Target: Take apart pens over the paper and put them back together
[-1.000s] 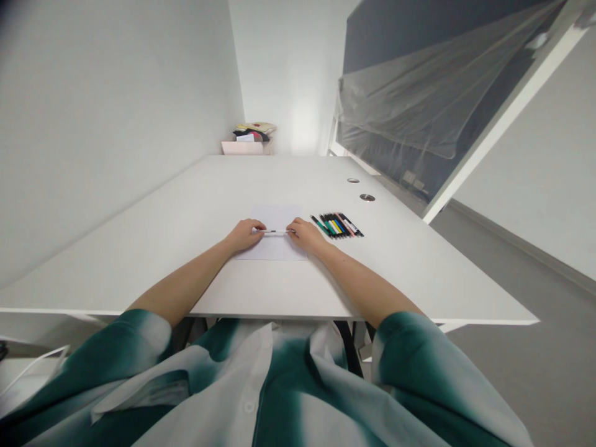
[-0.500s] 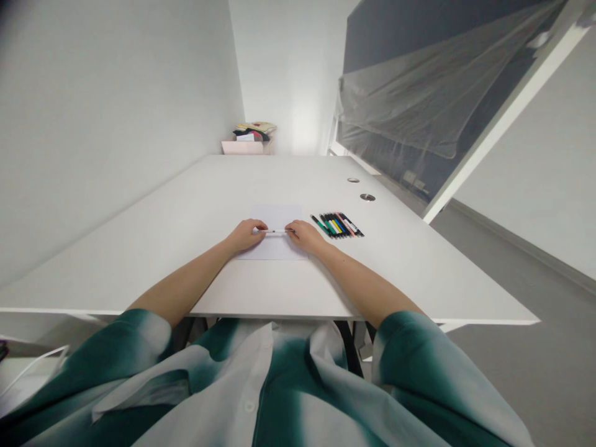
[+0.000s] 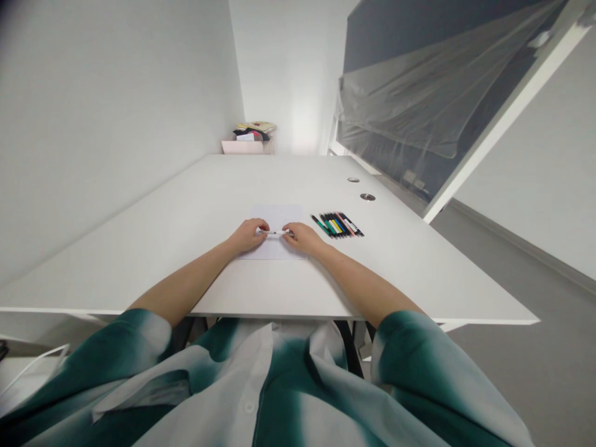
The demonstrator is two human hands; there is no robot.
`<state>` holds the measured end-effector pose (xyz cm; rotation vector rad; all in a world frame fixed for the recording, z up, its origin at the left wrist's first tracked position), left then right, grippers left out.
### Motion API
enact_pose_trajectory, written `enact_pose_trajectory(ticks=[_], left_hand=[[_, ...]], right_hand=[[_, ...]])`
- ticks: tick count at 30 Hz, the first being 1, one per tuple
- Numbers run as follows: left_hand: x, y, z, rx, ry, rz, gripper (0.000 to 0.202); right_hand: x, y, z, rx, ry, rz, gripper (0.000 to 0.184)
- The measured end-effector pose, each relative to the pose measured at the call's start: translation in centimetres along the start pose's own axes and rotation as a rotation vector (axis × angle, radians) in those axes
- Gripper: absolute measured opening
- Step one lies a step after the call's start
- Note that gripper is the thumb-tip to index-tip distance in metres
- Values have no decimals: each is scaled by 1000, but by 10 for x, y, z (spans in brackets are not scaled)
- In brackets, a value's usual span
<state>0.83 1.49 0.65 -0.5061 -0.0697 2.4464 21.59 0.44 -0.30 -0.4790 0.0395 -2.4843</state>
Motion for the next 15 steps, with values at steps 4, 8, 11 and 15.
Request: enact_pose_trajectory(ticks=[4,8,11,15], left_hand=[[1,-1,-1,2,-3,-2,24],[1,-1,-2,50,-40,15,29],[0,0,-1,86,-75,17,30],[-1,0,0,77,-75,-13,30]], right_hand=[[-3,-1,-1,-23,24,13,24],[-4,-2,-1,-43,19,39,22],[-5,-2,-1,-55,18,44,22],[-6,-2,-1,-68,24,65,22]])
Point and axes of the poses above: each hand's wrist, its own y-axis away from the middle knuckle, its own z-axis out of the back of the hand, x = y × z, the point moved 2 cm from there along -y, towards the middle knuckle, and after that the axes turned 10 degrees about x, right-handed, at the moved point
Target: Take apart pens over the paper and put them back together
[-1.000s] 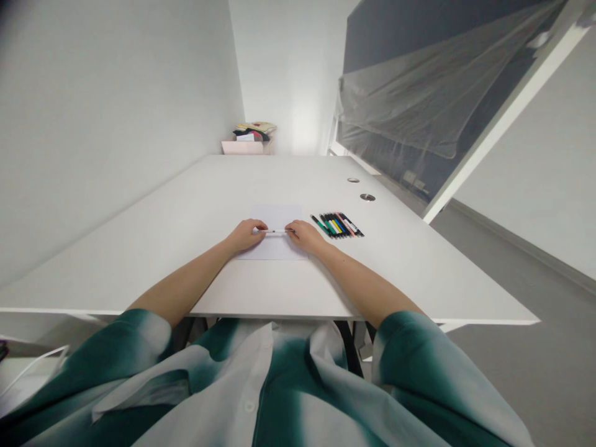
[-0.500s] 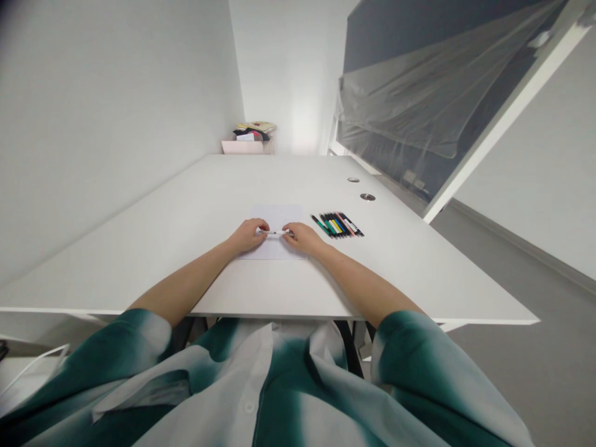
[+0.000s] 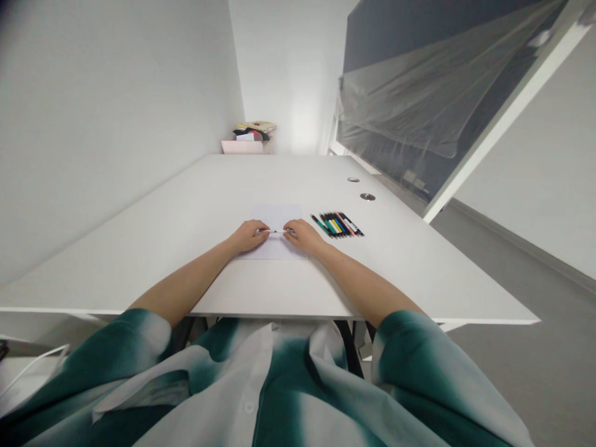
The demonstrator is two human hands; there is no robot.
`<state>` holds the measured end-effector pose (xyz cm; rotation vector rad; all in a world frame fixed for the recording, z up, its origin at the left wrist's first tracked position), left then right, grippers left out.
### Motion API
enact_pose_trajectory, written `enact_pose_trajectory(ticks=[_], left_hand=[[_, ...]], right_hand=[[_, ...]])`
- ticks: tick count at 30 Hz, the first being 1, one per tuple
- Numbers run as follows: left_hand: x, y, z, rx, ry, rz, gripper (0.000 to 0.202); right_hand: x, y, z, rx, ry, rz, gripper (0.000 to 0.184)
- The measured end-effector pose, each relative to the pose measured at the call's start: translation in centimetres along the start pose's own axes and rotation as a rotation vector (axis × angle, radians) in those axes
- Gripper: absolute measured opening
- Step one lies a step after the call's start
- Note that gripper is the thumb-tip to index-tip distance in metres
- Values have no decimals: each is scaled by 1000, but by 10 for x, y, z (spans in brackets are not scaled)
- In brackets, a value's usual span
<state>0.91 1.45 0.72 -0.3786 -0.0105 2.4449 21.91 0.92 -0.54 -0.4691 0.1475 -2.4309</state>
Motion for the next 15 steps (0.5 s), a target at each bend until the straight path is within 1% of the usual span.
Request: enact_pose_trajectory(ticks=[3,7,12,15], left_hand=[[0,0,0,-34,19,-11,25],[-2,0,1,-77,63,-17,22],[-5,2,1,-71,80,19,24],[-5,1,2,-43,69,36,27]], right_hand=[[2,0,1,8,14,7,22],[8,0,3,81,46,-40,27],[16,1,6,121,85,-83,30],[17,2,7,125,83,-88,31]])
Point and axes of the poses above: each hand's wrist, its own y-axis away from the middle knuckle, its own z-axis out of the back of the hand, x = y × z, the point moved 2 cm from there along -y, towards the middle knuckle, and after that the axes turned 10 degrees about x, right-handed, at the moved point
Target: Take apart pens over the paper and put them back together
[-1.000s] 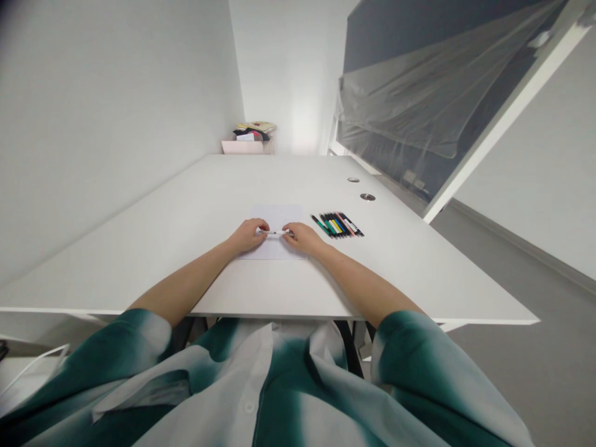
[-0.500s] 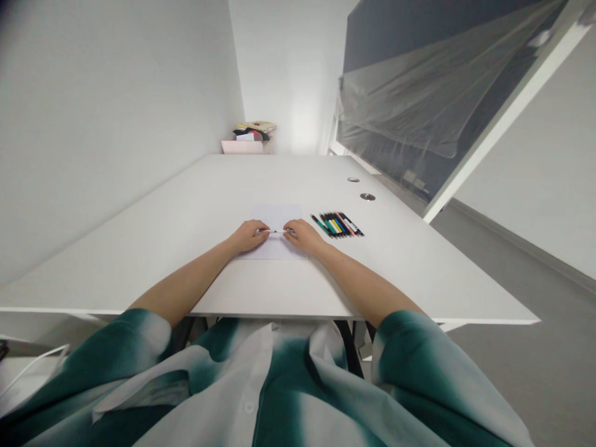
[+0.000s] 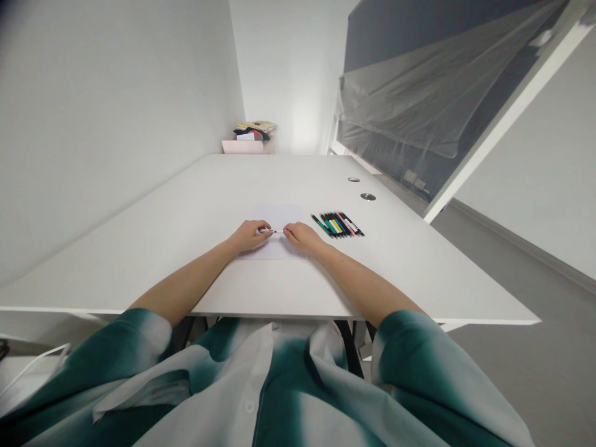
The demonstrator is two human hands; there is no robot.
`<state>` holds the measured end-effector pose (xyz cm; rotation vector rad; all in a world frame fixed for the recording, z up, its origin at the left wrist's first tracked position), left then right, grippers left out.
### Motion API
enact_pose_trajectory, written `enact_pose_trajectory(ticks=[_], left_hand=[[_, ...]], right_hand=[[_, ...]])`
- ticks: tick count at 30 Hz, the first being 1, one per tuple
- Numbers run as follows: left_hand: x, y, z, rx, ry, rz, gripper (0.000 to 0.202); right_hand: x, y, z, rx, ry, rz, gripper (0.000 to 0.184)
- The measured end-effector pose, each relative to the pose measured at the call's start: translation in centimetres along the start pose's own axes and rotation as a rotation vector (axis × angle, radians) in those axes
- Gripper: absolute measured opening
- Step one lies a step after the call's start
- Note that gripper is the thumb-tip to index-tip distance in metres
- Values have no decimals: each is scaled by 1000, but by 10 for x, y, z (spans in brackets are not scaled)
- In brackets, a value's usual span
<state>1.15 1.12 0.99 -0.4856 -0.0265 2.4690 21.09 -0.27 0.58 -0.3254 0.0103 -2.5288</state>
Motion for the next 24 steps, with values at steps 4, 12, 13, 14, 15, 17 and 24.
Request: enact_pose_trajectory(ticks=[4,12,13,14,15,17,24], left_hand=[[0,-1,0,44,-46,3,33],[1,0,0,9,-7,-19,25],[1,0,0,-4,-4,-23,24],[2,0,-1,-16,-1,-27,23],[3,-1,-1,-28,1,-31,22],[3,-1,-1,-43,13,-39,19],[1,1,0,-47,54,-31,20]], right_hand=[[-2,1,-2,-20,-14,9,30],[-8,0,-6,-46,10,-43,29],[-9,0,-6,-50,8,-43,28],[-9,0,-6,-55,4,-40,27],[-9,-1,-6,-59,0,-31,26],[-9,-1,-5,-69,-8,6,25],[-6,-1,-3,-55,6,82,27]])
Point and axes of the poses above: each hand's wrist, its own y-axis away from the middle knuckle, its own z-axis out of the back of the hand, x = y × z, the point moved 2 cm from there along -y, towards the middle knuckle, and after that the axes turned 10 degrees about x, right-handed, at the moved point
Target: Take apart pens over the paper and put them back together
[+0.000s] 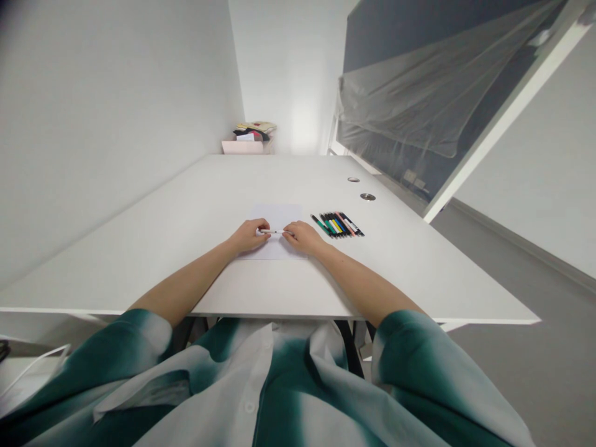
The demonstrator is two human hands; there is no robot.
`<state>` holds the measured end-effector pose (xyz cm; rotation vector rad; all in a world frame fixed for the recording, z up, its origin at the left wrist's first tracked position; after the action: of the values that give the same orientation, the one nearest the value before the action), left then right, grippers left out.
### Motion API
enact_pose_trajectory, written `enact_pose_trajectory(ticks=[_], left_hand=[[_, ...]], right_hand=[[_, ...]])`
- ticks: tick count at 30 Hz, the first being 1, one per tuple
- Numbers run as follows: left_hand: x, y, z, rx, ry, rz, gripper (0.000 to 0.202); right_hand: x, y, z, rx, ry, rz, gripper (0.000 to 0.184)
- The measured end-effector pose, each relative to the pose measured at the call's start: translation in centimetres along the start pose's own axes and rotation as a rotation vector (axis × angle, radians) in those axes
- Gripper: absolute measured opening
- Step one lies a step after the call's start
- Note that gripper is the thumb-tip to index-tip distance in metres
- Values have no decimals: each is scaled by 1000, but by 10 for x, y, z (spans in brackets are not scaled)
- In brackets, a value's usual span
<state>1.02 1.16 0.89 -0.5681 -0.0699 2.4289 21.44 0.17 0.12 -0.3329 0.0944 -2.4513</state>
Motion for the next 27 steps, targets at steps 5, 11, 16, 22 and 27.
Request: enact_pose_trajectory(ticks=[5,11,16,22,27], left_hand=[[2,-1,-1,64,-41,2,30],[-1,-1,0,93,-65,3,29],[-2,1,0,76,-41,-2,24],[1,0,-3,33,-23,-4,21],[2,0,-3,69,-27,21,29]], right_hand=[[0,0,0,6,7,-6,28],[2,1,-1,25,8,-39,29],[3,4,-1,63,31,-116,32],[4,3,1,52,40,-99,26],[1,3,0,25,25,-83,25]])
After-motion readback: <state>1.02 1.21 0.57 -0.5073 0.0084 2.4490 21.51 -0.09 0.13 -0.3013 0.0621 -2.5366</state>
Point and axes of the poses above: each hand's wrist, its own y-axis away from the middle knuckle, its own z-axis out of the back of the hand, x = y × z, the point moved 2 cm from there along -y, towards the middle knuckle, and after that the axes turned 10 degrees about x, right-handed, at the moved point
